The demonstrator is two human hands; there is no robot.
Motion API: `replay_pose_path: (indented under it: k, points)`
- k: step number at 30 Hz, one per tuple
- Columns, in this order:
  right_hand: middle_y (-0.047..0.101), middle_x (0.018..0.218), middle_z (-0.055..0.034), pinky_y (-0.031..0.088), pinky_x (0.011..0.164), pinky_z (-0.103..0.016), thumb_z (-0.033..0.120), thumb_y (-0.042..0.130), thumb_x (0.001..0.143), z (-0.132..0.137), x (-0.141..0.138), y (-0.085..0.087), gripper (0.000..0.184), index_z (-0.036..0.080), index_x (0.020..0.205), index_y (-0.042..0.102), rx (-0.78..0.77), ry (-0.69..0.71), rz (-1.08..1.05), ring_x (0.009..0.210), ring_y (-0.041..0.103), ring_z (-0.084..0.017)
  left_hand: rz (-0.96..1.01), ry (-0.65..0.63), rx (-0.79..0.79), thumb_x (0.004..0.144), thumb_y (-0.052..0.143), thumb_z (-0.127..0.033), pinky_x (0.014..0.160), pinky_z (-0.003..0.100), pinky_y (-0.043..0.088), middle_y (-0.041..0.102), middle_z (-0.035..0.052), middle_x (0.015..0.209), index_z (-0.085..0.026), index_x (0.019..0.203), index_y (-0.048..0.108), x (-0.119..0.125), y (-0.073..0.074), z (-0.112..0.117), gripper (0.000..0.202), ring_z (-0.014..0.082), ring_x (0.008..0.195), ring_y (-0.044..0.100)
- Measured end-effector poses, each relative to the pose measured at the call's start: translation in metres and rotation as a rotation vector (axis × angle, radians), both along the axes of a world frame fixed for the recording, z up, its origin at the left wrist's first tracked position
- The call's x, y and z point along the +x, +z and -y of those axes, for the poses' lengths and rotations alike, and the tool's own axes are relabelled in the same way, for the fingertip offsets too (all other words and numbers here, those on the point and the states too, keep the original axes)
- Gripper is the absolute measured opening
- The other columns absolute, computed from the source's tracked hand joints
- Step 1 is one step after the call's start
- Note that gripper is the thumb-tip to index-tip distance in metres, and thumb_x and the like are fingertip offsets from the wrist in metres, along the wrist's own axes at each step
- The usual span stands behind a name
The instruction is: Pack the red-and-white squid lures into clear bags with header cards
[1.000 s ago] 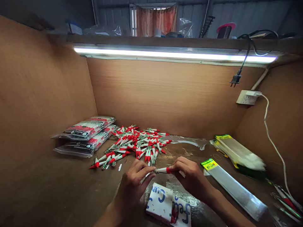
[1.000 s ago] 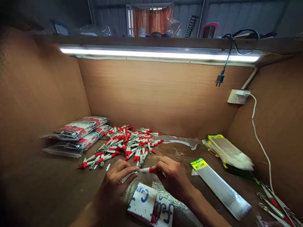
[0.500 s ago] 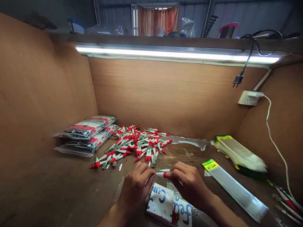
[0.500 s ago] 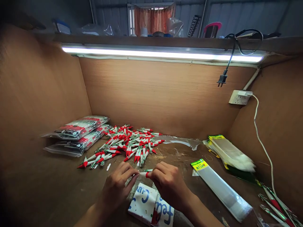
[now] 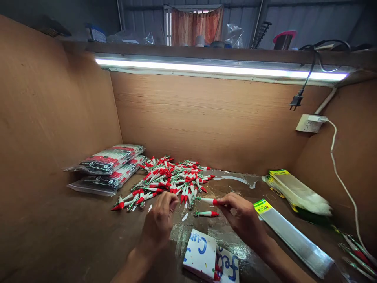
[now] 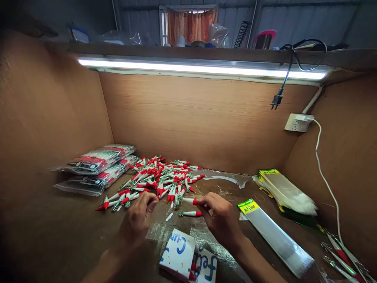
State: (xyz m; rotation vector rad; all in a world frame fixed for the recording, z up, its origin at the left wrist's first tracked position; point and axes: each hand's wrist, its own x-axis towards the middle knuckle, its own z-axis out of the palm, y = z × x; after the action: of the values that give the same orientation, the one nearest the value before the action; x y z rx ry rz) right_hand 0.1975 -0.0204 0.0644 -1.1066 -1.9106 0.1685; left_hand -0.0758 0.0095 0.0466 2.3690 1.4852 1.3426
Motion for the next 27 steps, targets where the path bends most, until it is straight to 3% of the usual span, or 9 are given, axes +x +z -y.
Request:
replay_pose_path:
  k: [4, 7, 10, 13, 17, 20, 24, 27]
  points:
    - [0.071, 0.087, -0.0040, 0.046, 0.067, -0.029, 0.040, 0.065, 0.092, -0.006, 0.006, 0.004, 0.019, 0.022, 0.096, 0.072, -0.212, -0.047, -0.239, 0.076, 0.063, -0.019, -0.132, 0.265, -0.190, 0.104, 0.033, -0.033, 0.064, 0.030, 0.037, 0.064, 0.0024, 0.083, -0.023, 0.088, 0.053, -0.032, 0.006, -0.020, 0.028, 0.0219, 0.075, 0.062]
    - [0.073, 0.086, -0.0054, 0.047, 0.067, -0.028, 0.046, 0.069, 0.087, -0.013, 0.008, 0.001, 0.027, 0.020, 0.093, 0.074, -0.346, -0.033, -0.406, 0.076, 0.064, -0.019, -0.314, 0.420, -0.221, 0.099, 0.045, -0.037, 0.065, 0.031, 0.037, 0.068, 0.0064, 0.090, -0.023, 0.089, 0.061, -0.049, 0.006, -0.027, 0.024, 0.0261, 0.084, 0.064]
    - [0.071, 0.075, -0.0040, 0.043, 0.059, -0.025, 0.048, 0.070, 0.085, -0.018, 0.008, -0.003, 0.032, 0.017, 0.090, 0.076, -0.399, -0.021, -0.483, 0.066, 0.058, -0.016, -0.341, 0.369, -0.226, 0.096, 0.051, -0.033, 0.068, 0.029, 0.038, 0.070, 0.0063, 0.089, -0.022, 0.091, 0.065, -0.048, 0.004, -0.028, 0.018, 0.0235, 0.084, 0.066]
    - [0.069, 0.072, -0.0032, 0.041, 0.056, -0.024, 0.049, 0.070, 0.084, -0.017, 0.008, -0.005, 0.034, 0.016, 0.088, 0.077, -0.401, -0.022, -0.502, 0.062, 0.054, -0.014, -0.321, 0.336, -0.327, 0.101, 0.042, -0.040, 0.063, 0.028, 0.037, 0.069, 0.0035, 0.072, -0.024, 0.081, 0.066, -0.036, -0.001, -0.024, 0.035, 0.0215, 0.071, 0.067]
    - [0.070, 0.075, -0.0041, 0.042, 0.057, -0.025, 0.050, 0.069, 0.085, -0.011, 0.007, -0.005, 0.036, 0.016, 0.094, 0.078, -0.387, -0.025, -0.479, 0.063, 0.054, -0.015, -0.311, 0.148, -0.223, 0.098, 0.049, -0.032, 0.065, 0.027, 0.040, 0.072, 0.0042, 0.085, -0.023, 0.086, 0.065, -0.020, -0.009, -0.017, 0.022, 0.0210, 0.078, 0.068]
    - [0.073, 0.080, -0.0056, 0.045, 0.058, -0.026, 0.050, 0.067, 0.087, -0.004, 0.008, -0.008, 0.037, 0.017, 0.098, 0.078, -0.400, -0.010, -0.495, 0.064, 0.056, -0.016, -0.319, 0.144, -0.243, 0.100, 0.045, -0.035, 0.063, 0.028, 0.040, 0.071, 0.0055, 0.077, -0.023, 0.082, 0.065, -0.016, -0.012, -0.012, 0.029, 0.0227, 0.074, 0.068]
    - [0.072, 0.075, -0.0050, 0.045, 0.055, -0.026, 0.050, 0.064, 0.089, 0.014, 0.016, -0.021, 0.037, 0.017, 0.098, 0.079, -0.440, -0.041, -0.498, 0.060, 0.056, -0.016, -0.311, 0.046, -0.245, 0.095, 0.052, -0.027, 0.068, 0.029, 0.042, 0.072, 0.0046, 0.091, -0.024, 0.091, 0.065, -0.013, -0.011, -0.009, 0.014, 0.0221, 0.081, 0.068]
    - [0.073, 0.076, -0.0037, 0.046, 0.057, -0.025, 0.048, 0.066, 0.089, 0.036, 0.023, -0.034, 0.033, 0.019, 0.100, 0.078, -0.430, -0.135, -0.502, 0.064, 0.059, -0.016, -0.284, -0.072, -0.285, 0.094, 0.051, -0.024, 0.072, 0.030, 0.043, 0.071, 0.0043, 0.089, -0.023, 0.085, 0.063, -0.009, -0.012, -0.010, 0.015, 0.0212, 0.082, 0.066]
